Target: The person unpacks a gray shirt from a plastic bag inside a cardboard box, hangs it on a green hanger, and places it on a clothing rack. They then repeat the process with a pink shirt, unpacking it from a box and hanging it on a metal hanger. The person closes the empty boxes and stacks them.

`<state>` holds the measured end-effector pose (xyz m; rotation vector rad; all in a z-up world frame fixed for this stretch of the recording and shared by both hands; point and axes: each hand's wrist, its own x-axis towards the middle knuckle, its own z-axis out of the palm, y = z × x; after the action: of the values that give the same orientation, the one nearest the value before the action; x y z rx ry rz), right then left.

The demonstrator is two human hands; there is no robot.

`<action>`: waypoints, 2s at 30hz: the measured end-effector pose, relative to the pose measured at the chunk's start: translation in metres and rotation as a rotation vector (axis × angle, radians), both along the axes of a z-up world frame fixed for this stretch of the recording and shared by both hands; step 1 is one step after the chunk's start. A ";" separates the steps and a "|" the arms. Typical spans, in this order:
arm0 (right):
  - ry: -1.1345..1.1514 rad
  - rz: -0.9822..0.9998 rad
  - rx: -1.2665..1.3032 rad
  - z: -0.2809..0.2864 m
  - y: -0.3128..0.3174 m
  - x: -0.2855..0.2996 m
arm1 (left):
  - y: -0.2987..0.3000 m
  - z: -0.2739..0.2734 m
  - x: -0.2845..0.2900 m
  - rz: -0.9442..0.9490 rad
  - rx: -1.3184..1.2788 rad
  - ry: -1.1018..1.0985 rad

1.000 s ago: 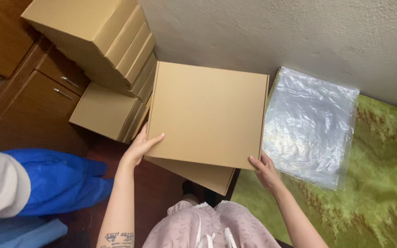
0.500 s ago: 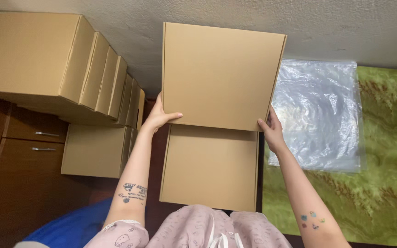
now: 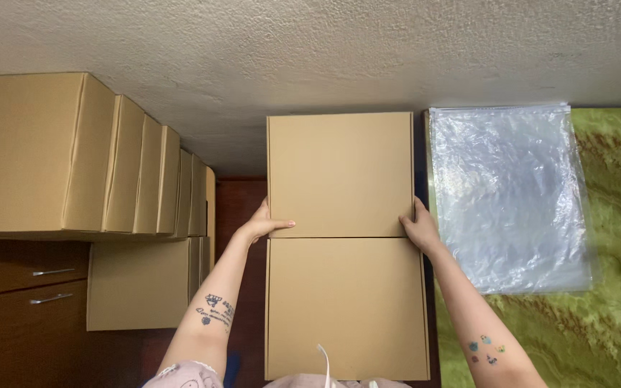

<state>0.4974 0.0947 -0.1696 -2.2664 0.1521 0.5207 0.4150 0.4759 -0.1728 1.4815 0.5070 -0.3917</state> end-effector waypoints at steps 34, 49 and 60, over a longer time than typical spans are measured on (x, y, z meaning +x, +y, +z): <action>0.492 -0.337 0.209 0.058 -0.038 -0.213 | -0.111 0.079 -0.252 0.468 -0.208 0.297; 0.278 -0.372 1.103 0.070 -0.322 -0.266 | -0.298 0.127 -0.284 0.453 -0.380 -0.038; 0.168 -0.902 1.023 0.061 -0.488 -0.326 | -0.455 0.111 -0.222 0.017 -0.423 0.305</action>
<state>0.1717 -0.3934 -0.1085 -0.9922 0.7531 0.1967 0.1933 0.0209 -0.0622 1.0125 0.6328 -0.6732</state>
